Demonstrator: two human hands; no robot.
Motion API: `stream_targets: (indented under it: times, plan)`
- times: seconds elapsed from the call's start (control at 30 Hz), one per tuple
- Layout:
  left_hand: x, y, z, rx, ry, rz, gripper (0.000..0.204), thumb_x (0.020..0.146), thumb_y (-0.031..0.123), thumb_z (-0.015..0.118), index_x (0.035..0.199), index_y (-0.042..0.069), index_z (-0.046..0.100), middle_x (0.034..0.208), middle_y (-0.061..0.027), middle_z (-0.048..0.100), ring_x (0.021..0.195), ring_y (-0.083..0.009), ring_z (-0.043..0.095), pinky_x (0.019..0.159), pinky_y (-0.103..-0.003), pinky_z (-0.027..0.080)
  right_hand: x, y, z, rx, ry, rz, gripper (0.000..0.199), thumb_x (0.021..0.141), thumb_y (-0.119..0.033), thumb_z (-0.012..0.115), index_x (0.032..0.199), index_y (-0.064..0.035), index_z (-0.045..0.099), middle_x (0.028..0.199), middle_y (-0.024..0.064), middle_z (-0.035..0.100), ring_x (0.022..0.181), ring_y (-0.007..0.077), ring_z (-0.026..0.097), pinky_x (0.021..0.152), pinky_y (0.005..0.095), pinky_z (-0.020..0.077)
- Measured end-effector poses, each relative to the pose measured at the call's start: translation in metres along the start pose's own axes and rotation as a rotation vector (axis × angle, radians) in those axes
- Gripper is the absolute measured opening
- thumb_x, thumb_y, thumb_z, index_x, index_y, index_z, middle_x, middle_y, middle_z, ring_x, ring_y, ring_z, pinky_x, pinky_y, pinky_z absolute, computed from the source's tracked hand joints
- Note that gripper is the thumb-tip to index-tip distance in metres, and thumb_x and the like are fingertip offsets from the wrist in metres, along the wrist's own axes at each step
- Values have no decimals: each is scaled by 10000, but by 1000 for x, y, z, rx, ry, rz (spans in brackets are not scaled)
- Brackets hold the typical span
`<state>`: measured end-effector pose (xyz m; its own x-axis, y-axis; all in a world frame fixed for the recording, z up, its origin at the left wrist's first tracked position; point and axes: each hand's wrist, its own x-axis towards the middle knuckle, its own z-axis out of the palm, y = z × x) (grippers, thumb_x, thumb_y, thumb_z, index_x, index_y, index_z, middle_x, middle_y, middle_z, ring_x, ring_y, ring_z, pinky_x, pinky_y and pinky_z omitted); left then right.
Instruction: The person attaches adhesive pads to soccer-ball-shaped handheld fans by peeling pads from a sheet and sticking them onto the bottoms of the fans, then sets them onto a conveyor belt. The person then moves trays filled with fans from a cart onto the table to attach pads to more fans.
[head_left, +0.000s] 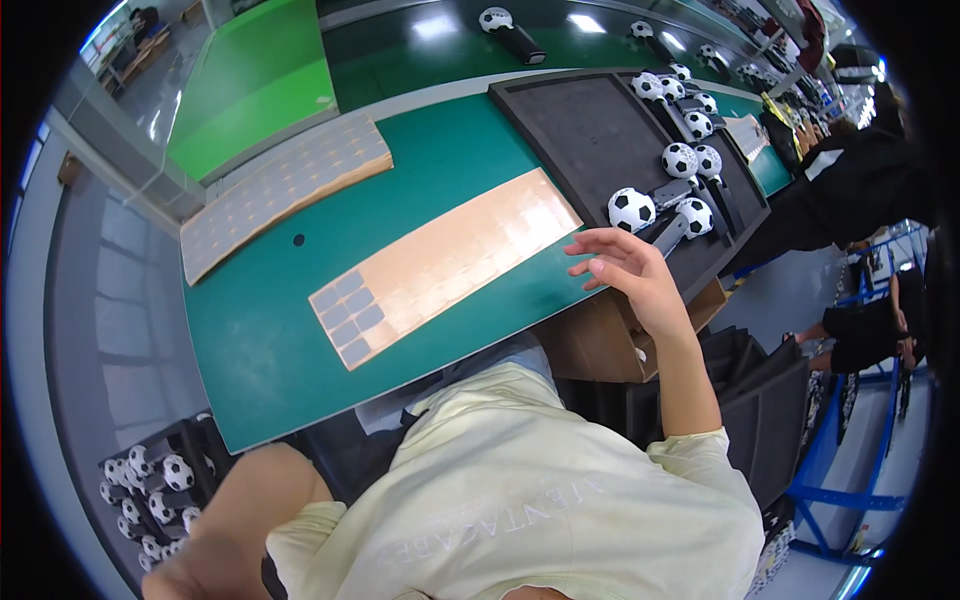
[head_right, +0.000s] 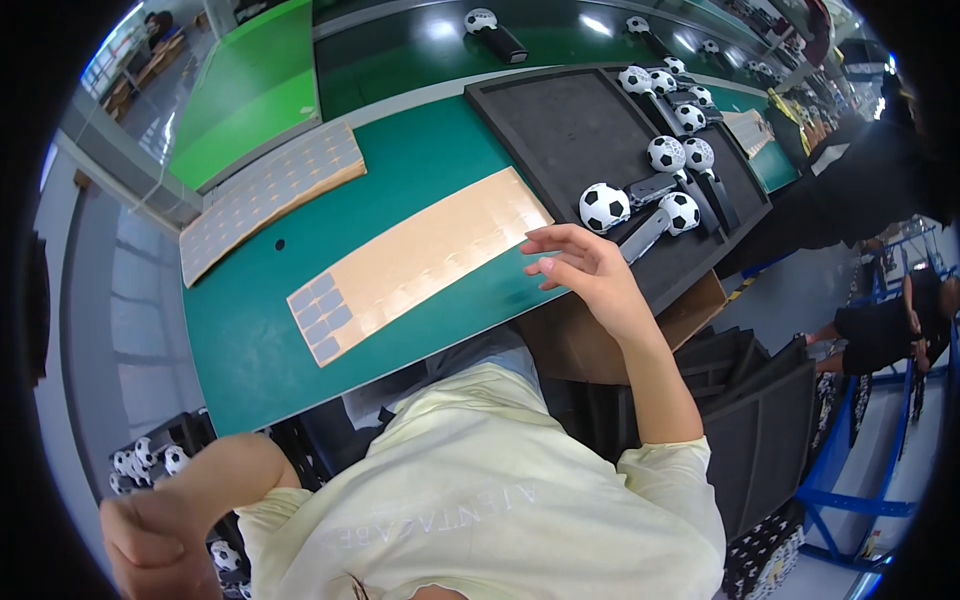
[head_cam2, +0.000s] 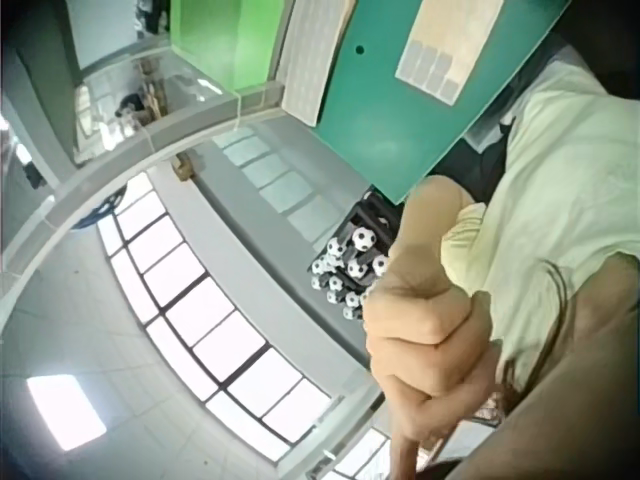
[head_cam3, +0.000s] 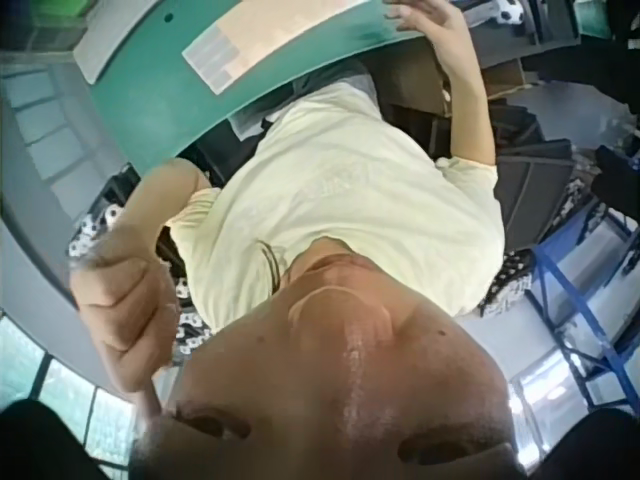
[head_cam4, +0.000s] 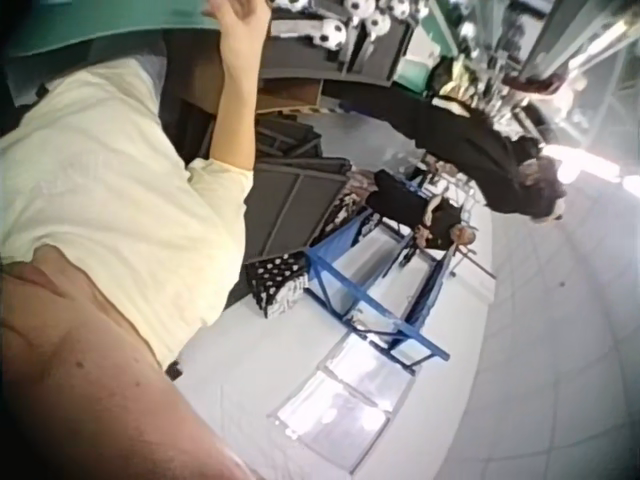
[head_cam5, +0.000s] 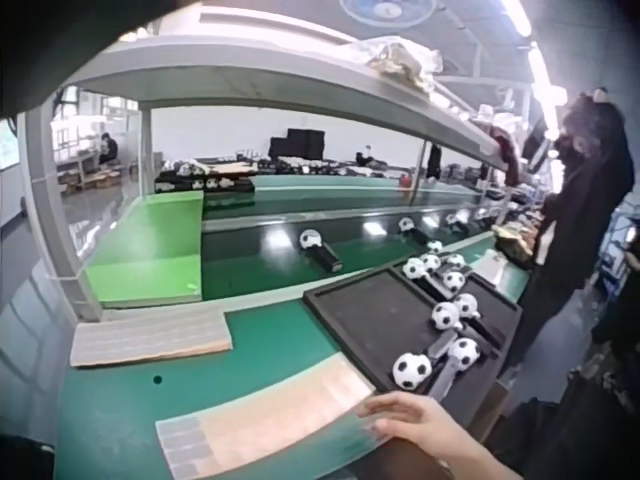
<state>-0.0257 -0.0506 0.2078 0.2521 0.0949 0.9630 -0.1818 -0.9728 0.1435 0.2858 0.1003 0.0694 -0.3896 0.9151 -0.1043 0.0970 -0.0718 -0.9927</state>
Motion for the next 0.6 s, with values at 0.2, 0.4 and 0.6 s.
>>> stream_targets:
  times: [0.2,0.4,0.6]
  plan:
    - [3,3,0,-376,-532,-32,130,820,81,477,748,34,574,707,-102,554,561,-165,510,509,-283,390,-2,-23,-74,-88,262,-171,307,831,-110,604,1114,-2,557,962,83,637,763,131,608,657,256,475]
    - [-63,-23,-10,-137,-334,-507,236,842,264,576,781,58,673,625,-52,564,454,-163,473,414,-247,311,-8,-14,-109,-1135,563,-68,185,819,-114,629,978,-20,612,749,-8,559,593,72,482,532,232,390]
    - [-63,-36,-10,169,-88,-753,264,842,287,554,831,23,568,741,-111,609,670,-247,568,592,-330,427,-27,-26,-45,-386,402,-601,111,795,-70,600,874,7,591,785,73,556,717,156,531,646,267,429]
